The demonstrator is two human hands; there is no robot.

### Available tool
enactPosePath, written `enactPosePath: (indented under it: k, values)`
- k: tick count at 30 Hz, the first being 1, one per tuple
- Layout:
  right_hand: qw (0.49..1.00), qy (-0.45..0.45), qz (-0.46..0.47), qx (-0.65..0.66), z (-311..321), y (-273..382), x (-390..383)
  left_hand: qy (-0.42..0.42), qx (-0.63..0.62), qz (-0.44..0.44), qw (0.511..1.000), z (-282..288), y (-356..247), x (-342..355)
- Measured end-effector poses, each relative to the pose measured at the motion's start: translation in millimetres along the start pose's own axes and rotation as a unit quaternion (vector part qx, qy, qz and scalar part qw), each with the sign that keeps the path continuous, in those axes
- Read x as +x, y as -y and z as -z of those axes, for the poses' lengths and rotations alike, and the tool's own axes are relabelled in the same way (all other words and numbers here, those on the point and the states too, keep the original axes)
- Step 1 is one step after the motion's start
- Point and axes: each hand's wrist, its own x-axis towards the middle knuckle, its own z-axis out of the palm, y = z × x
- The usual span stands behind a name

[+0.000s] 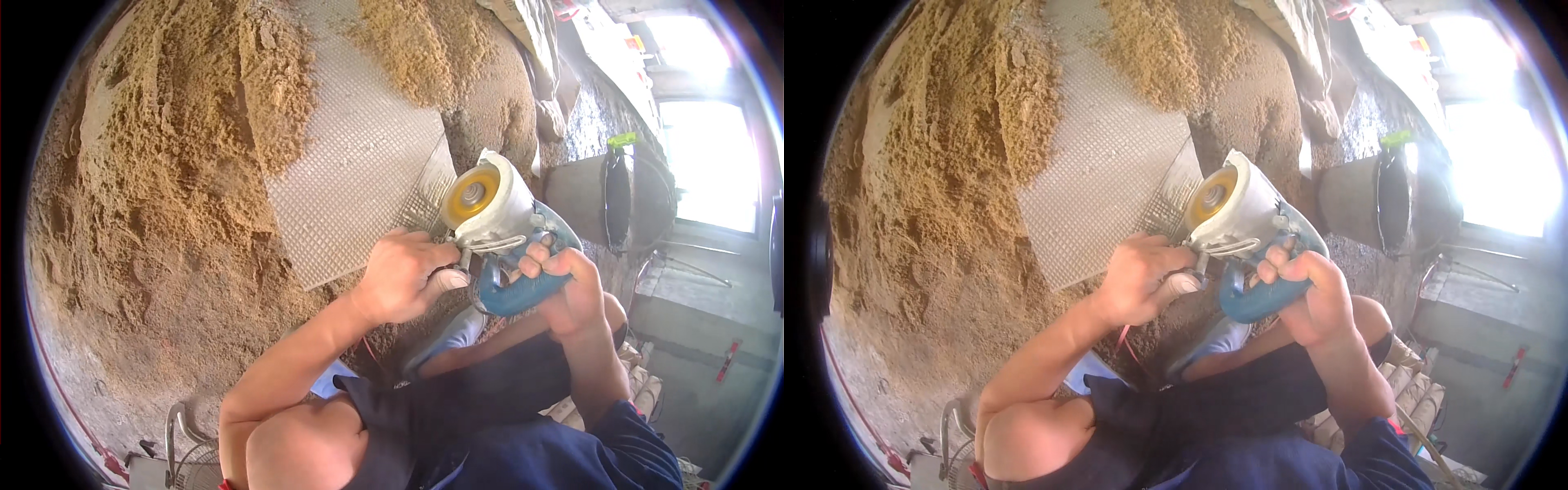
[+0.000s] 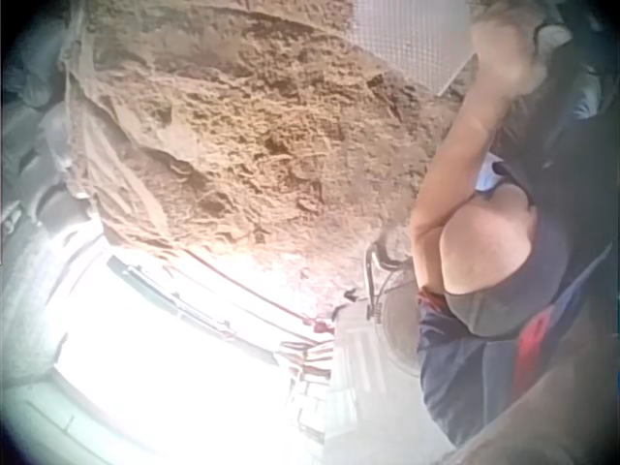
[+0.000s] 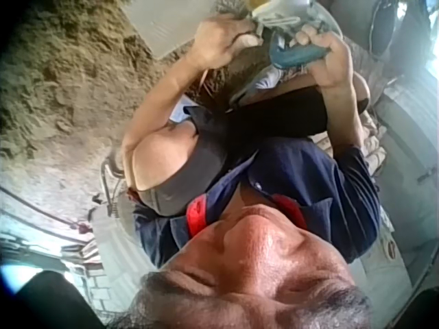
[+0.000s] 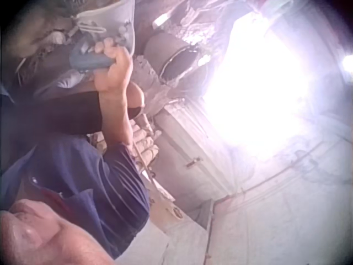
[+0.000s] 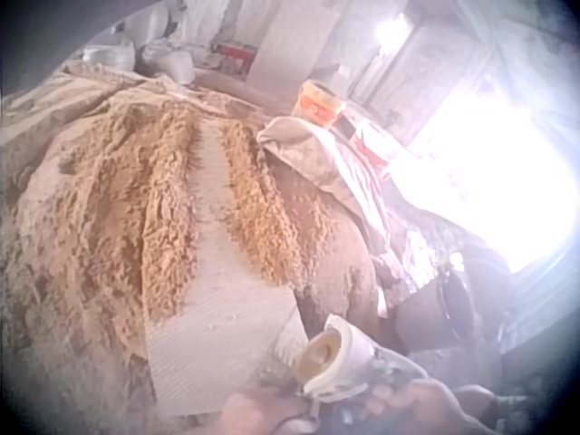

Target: The person uses a circular saw to cut a tile placed on a pile of sand. They hold the tile steady with one hand while guiding the saw along a marked line with the other hand, repeating this on a second tile.

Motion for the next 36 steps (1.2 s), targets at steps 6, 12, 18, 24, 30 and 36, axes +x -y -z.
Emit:
enactPosePath:
  k: [6, 12, 18, 24, 30, 36]
  values:
    - [1.0, 0.006, 0.004, -0.011, -3.8, -0.2, 9.9, -0.072, -0.031, 0.0, 0.997, -7.5, 5.0, -1.1]
    - [1.0, 0.004, -0.004, 0.002, 2.4, 1.7, 8.0, -0.042, -0.012, -0.008, 0.999, -4.6, 1.4, 1.6]
    - [1.0, 0.029, -0.003, 0.012, -0.5, 2.2, 9.3, -0.047, -0.019, 0.003, 0.999, -2.6, 0.8, 1.1]
    - [1.0, 0.016, -0.001, -0.014, -5.5, 4.2, 14.9, -0.053, -0.016, 0.018, 0.998, -3.0, 1.6, 0.9]
    - [1.0, 0.007, 0.005, -0.029, -1.4, 3.6, 10.1, -0.028, -0.018, 0.01, 0.999, -3.8, 0.5, 2.6]
    - [1.0, 0.027, -0.004, -0.015, -5.0, 2.4, 13.4, -0.055, -0.032, 0.007, 0.998, -3.2, 1.2, -2.5]
